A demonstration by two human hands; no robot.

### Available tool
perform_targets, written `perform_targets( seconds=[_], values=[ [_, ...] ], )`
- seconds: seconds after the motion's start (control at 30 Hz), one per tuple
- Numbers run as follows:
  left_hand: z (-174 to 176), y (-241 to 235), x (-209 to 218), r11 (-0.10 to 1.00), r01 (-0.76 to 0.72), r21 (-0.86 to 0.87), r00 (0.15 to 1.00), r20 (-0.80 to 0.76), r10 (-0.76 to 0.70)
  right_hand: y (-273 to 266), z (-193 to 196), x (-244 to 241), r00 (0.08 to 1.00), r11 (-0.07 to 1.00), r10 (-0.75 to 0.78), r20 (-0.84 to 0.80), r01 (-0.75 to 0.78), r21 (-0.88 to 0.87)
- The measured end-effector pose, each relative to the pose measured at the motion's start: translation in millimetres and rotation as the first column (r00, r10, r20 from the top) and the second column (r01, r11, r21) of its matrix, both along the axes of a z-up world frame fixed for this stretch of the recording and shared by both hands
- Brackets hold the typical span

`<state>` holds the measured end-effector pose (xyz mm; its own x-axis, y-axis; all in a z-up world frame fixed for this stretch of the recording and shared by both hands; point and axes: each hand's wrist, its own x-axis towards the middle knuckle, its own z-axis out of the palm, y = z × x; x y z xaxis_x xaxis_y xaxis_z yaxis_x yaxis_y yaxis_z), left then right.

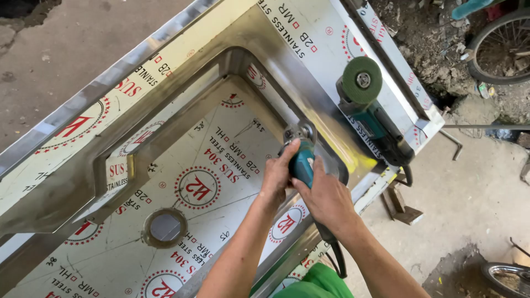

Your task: The person is using an angle grinder to smooth and finish the edges and interior of a stainless steel sink basin.

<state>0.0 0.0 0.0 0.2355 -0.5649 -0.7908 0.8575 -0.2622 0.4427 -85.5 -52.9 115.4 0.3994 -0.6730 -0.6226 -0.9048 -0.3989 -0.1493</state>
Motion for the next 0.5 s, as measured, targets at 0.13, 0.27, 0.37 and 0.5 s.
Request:
perform_targets(
  seconds=[0.13,0.27,0.37,0.5],
  values=[
    [1.7,6.0,-35.1,0.998,0.07,0.005,0.996,-0.048,-0.07,8.7,-0.3,-36.6,0.995,0.997,-0.07,-0.071,0.072,0.026],
    [9.1,9.1,-63.7,0.991,0.131,0.039,0.99,-0.064,-0.128,17.5,2.6,-70.0,0.989,0.992,-0.115,-0.094,0.119,0.037],
    [23.3,12.2,-80.1,0.985,0.15,0.09,0.988,-0.054,-0.146,21.4,10.1,-85.5,0.975,0.978,-0.198,-0.098,0.204,0.051],
    [33.8,22.1,-98.0,0.989,0.143,0.034,0.99,0.013,-0.144,30.7,11.7,-118.5,0.986,0.986,-0.167,-0.002,0.167,0.027]
  ],
)
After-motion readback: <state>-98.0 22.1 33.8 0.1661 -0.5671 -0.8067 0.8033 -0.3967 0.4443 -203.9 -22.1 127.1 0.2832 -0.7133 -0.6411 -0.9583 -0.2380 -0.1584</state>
